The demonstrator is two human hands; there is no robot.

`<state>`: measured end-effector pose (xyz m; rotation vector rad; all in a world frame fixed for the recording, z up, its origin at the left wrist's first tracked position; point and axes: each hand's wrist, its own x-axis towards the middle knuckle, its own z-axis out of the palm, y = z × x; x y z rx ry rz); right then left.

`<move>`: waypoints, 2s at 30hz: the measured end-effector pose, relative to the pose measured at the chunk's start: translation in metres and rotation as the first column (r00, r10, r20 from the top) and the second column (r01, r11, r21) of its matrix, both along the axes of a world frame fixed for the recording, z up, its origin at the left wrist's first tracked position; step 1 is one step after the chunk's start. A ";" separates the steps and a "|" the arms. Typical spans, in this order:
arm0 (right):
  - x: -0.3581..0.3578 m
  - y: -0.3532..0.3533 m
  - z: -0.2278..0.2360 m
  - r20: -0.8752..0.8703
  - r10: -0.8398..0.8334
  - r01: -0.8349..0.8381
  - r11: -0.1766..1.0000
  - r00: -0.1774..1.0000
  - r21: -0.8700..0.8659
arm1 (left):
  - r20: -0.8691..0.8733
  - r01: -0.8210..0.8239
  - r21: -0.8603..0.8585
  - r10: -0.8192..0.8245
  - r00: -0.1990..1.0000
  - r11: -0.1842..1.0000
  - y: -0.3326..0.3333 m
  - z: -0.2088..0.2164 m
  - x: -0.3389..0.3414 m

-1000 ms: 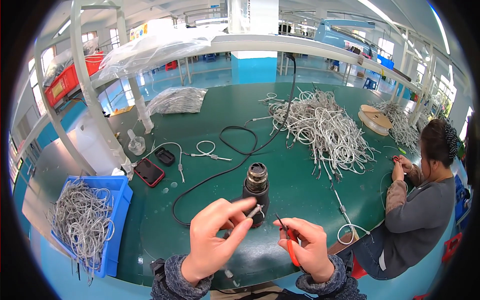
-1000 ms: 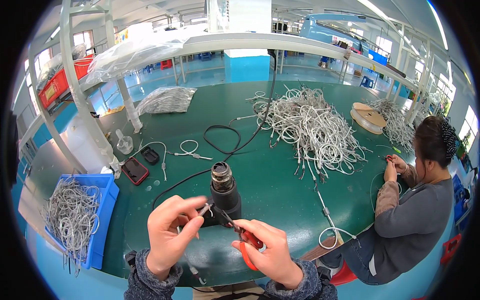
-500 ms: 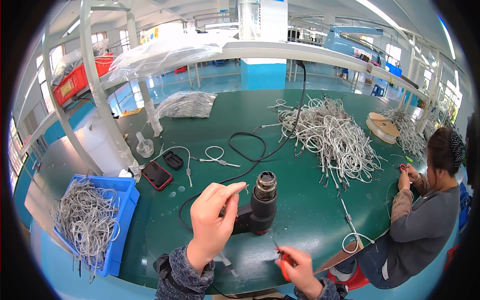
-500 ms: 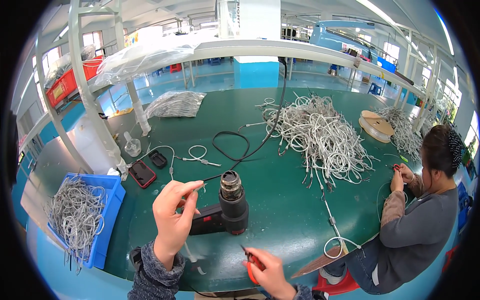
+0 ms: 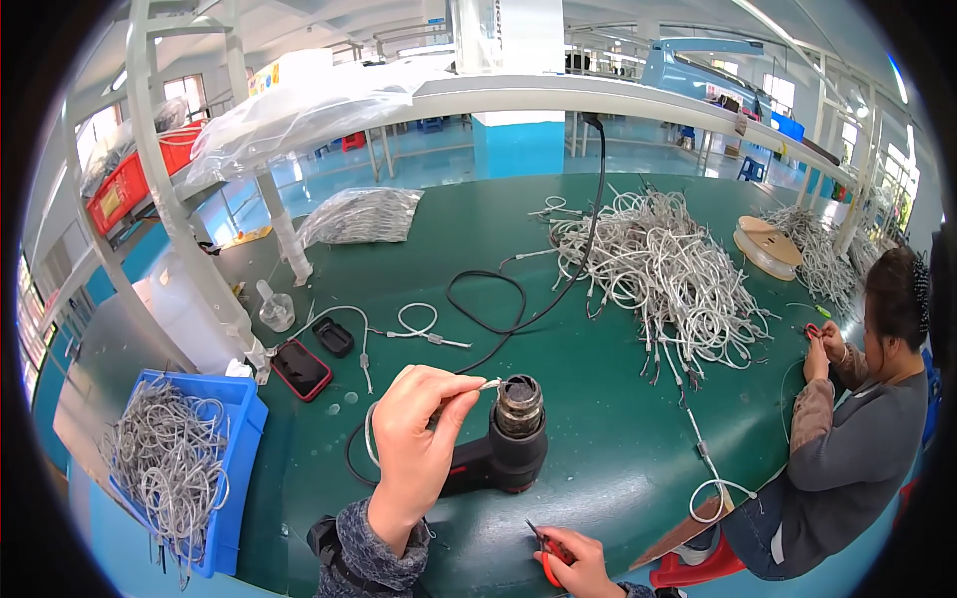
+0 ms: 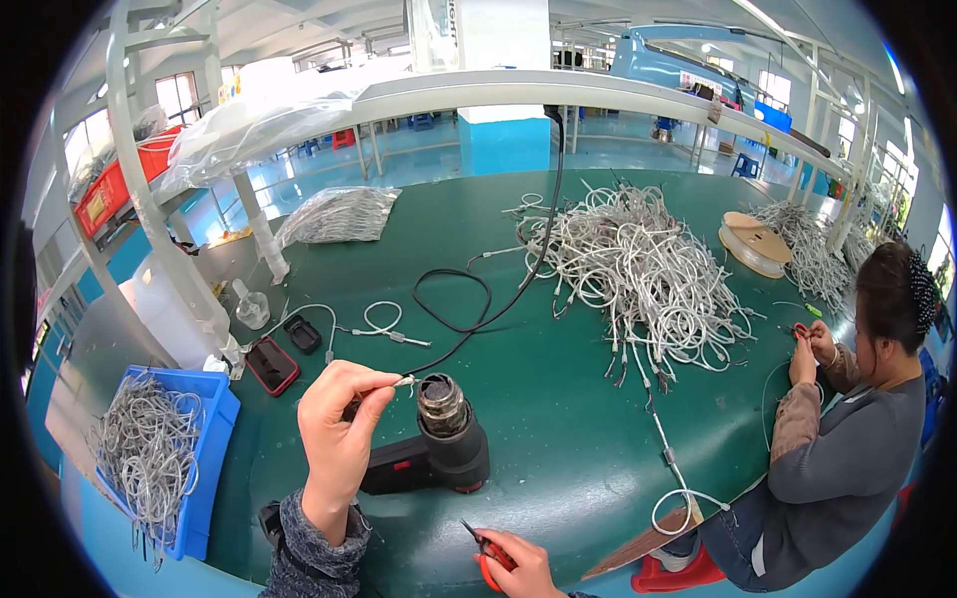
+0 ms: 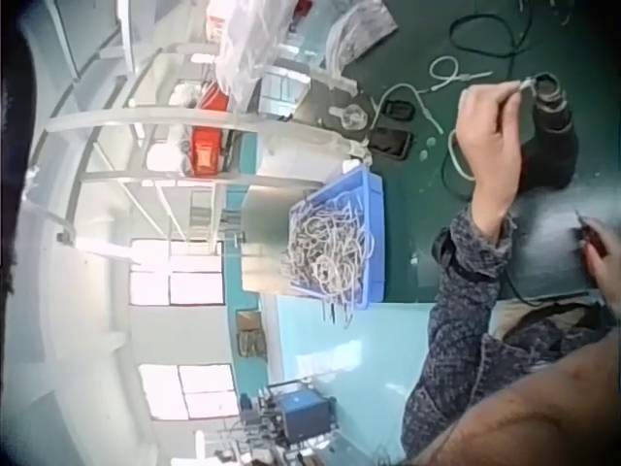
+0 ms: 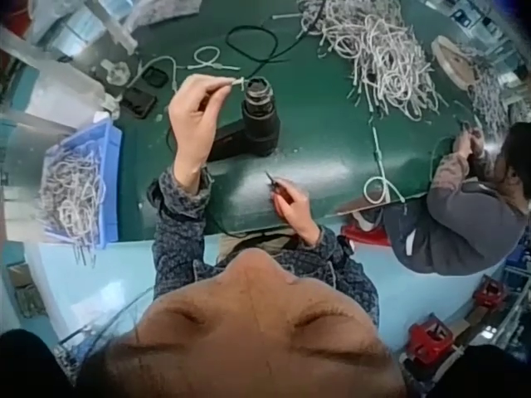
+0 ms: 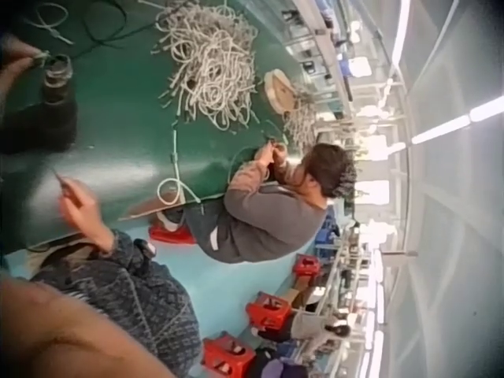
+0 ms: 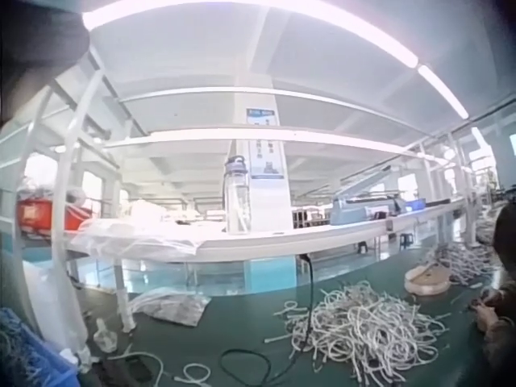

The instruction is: The person fits a small component onto the end of a wire, trims it with shears, and heats the connection over a heat gun. They then thread the wire through a long clear tube and trim the tube with the shears.

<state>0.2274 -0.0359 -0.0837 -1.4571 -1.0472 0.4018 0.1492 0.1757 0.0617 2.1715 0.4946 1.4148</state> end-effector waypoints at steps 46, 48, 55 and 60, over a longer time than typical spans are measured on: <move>0.002 0.002 0.009 -0.001 0.046 -0.046 0.998 0.999 -0.036 | -0.050 -0.013 0.055 0.016 0.999 0.998 -0.006 0.003 0.002; 0.002 0.002 0.008 0.002 0.043 -0.043 0.999 0.999 -0.025 | -0.050 -0.012 0.060 0.015 0.999 0.998 -0.007 0.004 0.002; 0.001 0.002 0.007 0.014 0.039 -0.038 0.999 0.999 -0.023 | -0.061 -0.019 0.079 0.024 0.998 0.997 -0.007 0.005 0.000; 0.001 0.002 0.008 0.020 0.037 -0.037 0.999 0.999 -0.018 | -0.056 -0.068 0.150 0.077 0.995 0.986 -0.008 0.006 0.000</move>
